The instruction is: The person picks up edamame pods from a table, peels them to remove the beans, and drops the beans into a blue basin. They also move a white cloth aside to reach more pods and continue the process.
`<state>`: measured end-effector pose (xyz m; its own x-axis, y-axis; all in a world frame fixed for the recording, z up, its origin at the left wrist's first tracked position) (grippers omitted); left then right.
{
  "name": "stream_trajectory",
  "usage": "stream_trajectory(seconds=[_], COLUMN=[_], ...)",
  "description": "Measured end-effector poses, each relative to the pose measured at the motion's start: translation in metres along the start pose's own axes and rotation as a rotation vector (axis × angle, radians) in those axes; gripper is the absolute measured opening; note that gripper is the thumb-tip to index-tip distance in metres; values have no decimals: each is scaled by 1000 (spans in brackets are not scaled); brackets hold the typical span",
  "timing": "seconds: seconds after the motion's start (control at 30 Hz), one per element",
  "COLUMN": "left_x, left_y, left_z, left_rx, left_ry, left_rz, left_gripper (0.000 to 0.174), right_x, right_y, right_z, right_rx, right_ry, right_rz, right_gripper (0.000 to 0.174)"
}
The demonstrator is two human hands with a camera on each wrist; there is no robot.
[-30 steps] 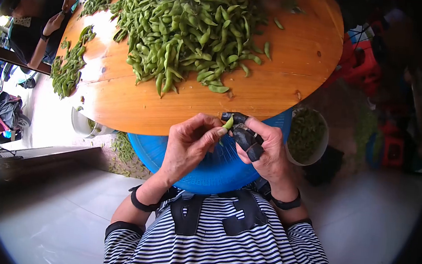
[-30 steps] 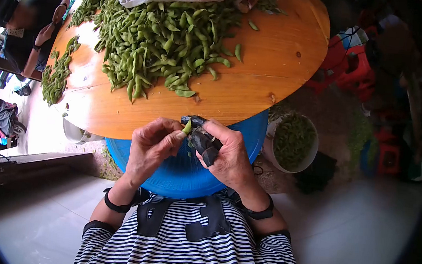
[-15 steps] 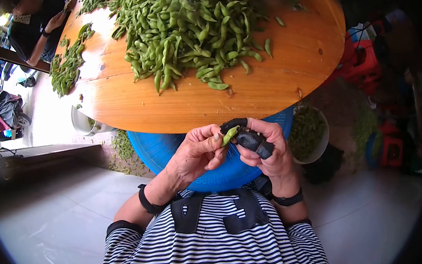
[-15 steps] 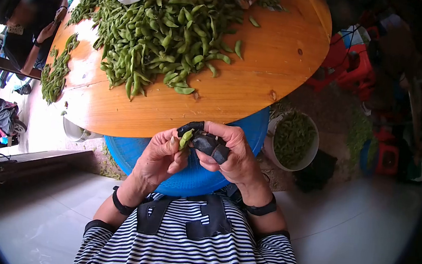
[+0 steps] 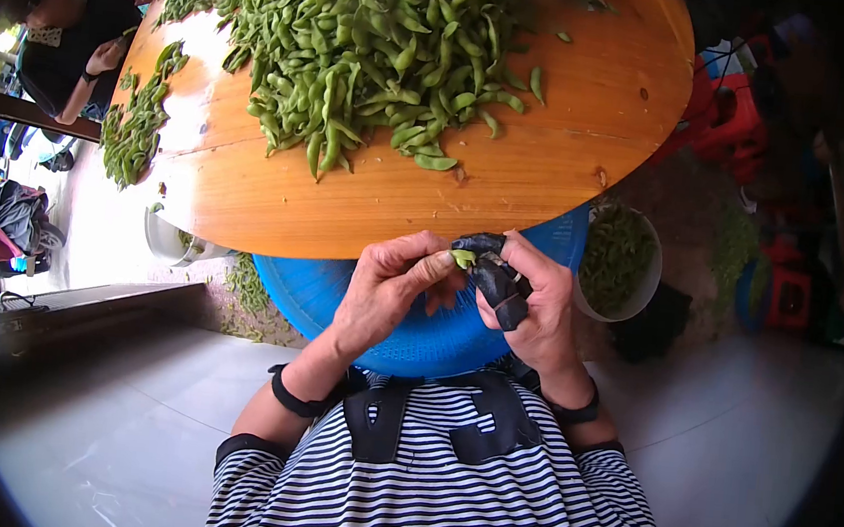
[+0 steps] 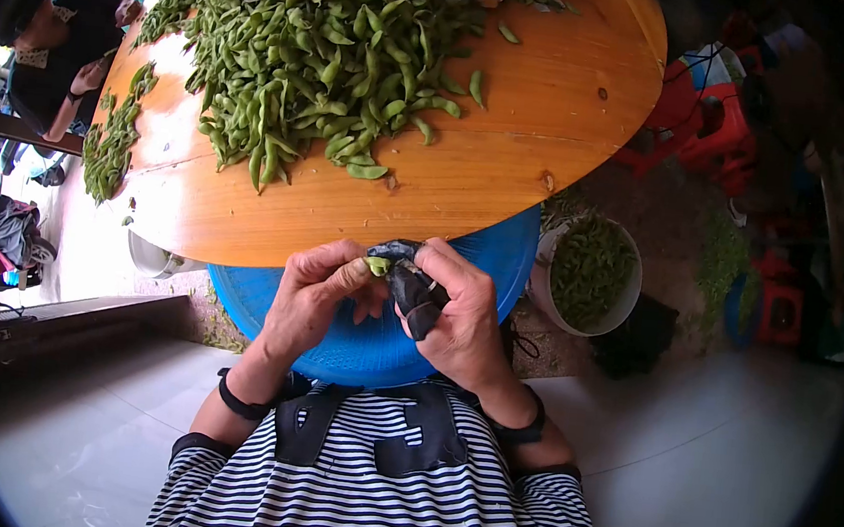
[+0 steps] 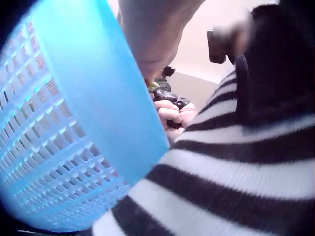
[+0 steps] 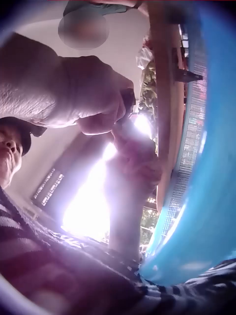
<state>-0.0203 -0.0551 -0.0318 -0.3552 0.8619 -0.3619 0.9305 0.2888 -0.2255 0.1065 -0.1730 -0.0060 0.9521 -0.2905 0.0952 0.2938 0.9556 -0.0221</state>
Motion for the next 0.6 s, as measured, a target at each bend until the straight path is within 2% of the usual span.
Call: stream_trajectory(seconds=[0.03, 0.07, 0.1, 0.13, 0.17, 0.23, 0.27, 0.3, 0.37, 0.43, 0.53, 0.6], left_x=[3, 5, 6, 8, 9, 6, 2, 0, 0, -4, -8, -9], left_y=[-1, -2, -2, -2, -3, -2, 0, 0, -2, -3, -3, -4], left_z=[-4, -7, -8, -9, -9, -8, -8, -9, -9, -8, -4, -3], left_rx=[1, 101, 199, 197, 222, 243, 191, 139, 152, 92, 52, 13], left_ry=[0, -81, -161, -163, -243, -322, -151, 20, 58, 98, 29, -44], left_rz=[0, 58, 116, 114, 159, 201, 122, 43, 75, 92, 95, 93], left_gripper=[21, 21, 21, 21, 21, 21, 21, 22, 22, 24, 29, 30], right_x=[0, 3, 4, 3, 1, -1, -5, -10, -16, -22, -30, -30], right_y=[-1, -1, -2, -2, -1, 3, 5, 5, 3, 0, -3, -3], right_z=[-4, -9, -17, -21, -18, -10, -9, -5, 7, 9, 10, 11], right_rx=[-75, -76, -159, -243, -244, -237, 36, 36, 129, 123, 218, 243], right_ry=[130, 130, 450, 769, 768, 166, -212, -213, -490, -522, -704, -711], right_rz=[25, 26, 98, 173, 177, 33, -55, -54, -155, -152, -180, -179], right_gripper=[15, 15, 13, 12, 12, 13, 19, 19, 25, 28, 36, 37])
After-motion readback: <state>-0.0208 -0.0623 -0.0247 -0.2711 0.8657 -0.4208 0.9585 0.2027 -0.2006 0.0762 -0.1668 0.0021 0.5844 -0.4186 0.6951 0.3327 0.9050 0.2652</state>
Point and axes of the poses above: each hand's wrist, its own y-axis towards the middle knuckle, its own x-axis out of the back of the hand, z = x × y, the point moved 2 cm from there along y, towards the middle knuckle, and after that the axes turned 11 degrees about z, right-handed, at the moved point
